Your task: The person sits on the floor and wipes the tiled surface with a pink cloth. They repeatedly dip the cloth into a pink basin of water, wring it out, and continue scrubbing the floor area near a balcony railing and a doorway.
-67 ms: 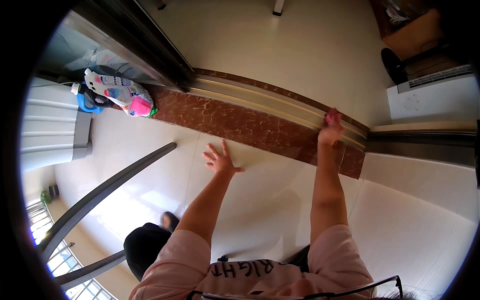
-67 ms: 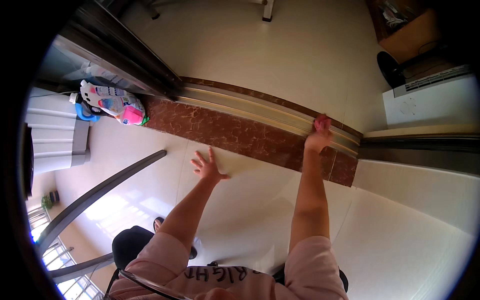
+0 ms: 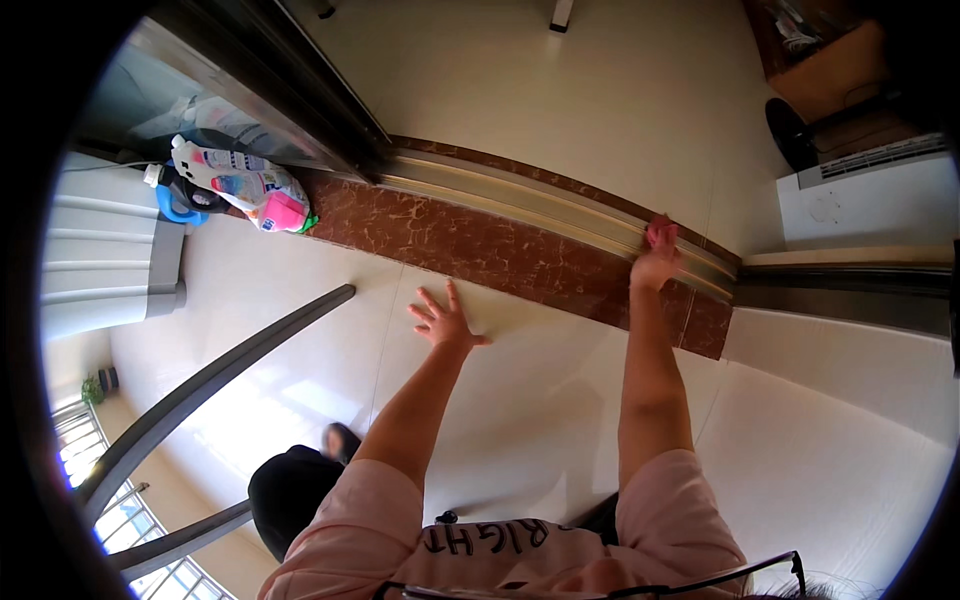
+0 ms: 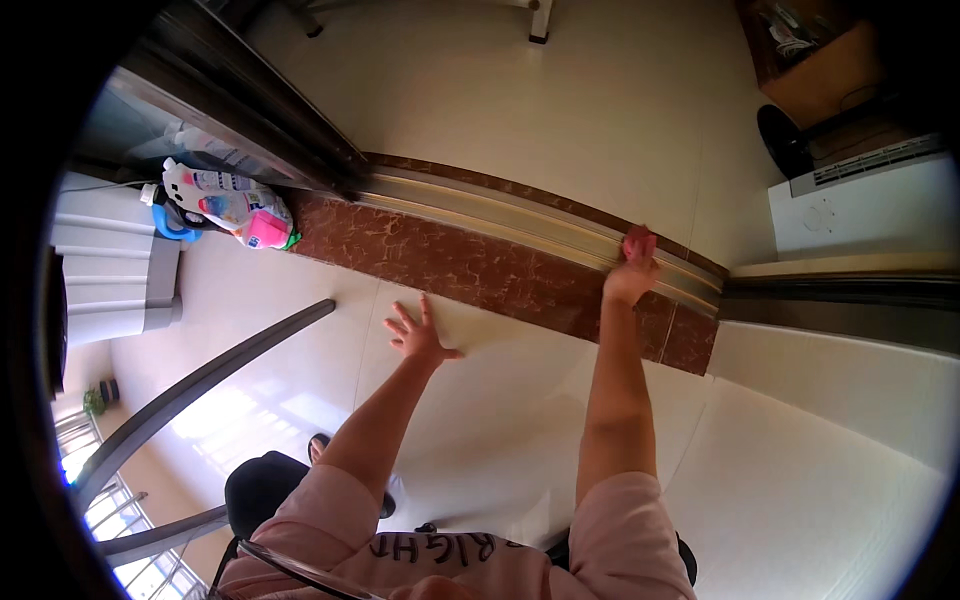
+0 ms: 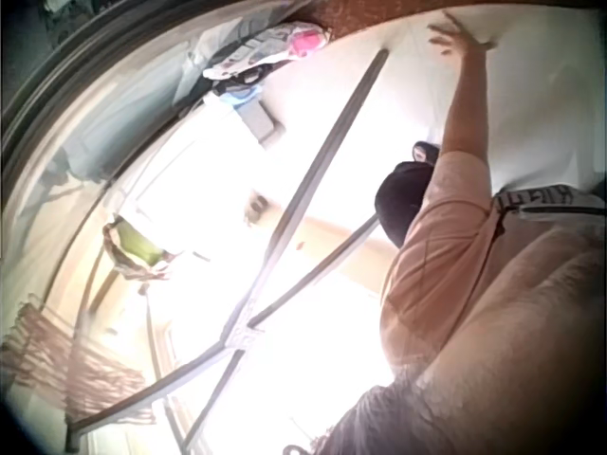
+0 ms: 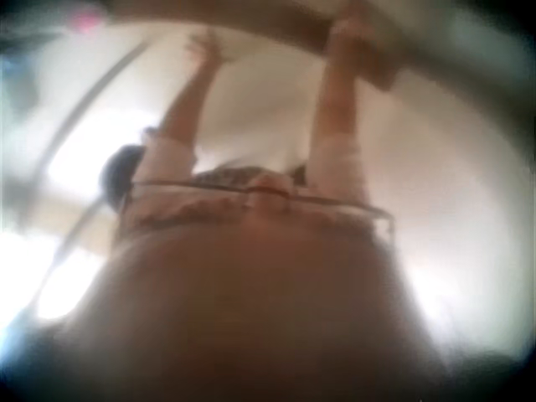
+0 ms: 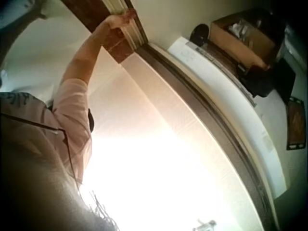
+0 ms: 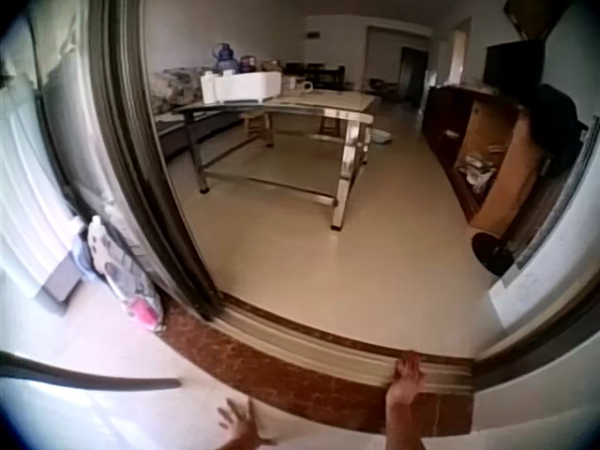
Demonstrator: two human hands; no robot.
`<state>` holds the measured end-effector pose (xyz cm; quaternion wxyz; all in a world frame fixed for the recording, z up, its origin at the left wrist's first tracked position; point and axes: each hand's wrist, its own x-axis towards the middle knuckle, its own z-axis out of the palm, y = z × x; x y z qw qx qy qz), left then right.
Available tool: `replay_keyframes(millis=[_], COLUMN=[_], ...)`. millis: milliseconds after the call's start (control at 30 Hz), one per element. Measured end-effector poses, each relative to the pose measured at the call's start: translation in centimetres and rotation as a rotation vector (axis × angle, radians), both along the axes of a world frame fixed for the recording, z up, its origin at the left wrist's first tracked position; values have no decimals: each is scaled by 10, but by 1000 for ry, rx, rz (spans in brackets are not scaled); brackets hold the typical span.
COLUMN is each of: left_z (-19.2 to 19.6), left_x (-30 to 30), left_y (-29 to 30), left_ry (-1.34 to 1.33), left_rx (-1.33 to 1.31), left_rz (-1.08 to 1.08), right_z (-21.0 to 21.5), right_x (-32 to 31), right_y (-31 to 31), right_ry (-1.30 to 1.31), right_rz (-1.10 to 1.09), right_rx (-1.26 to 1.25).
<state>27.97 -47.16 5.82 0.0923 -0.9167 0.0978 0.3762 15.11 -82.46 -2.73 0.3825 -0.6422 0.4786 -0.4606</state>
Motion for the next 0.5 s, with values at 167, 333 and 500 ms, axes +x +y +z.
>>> replay_keyframes(millis=[167, 333, 500], left_z=[2, 1, -7], left_x=[1, -2, 2], left_y=[1, -9, 5], left_ry=[-7, 10, 16], left_rx=[5, -74, -54], left_rz=[-11, -29, -30], right_z=[44, 18, 33], right_x=[80, 128, 196], right_y=[76, 95, 164], right_ry=[221, 525, 677], right_rz=[158, 97, 307], right_rx=[-380, -685, -592])
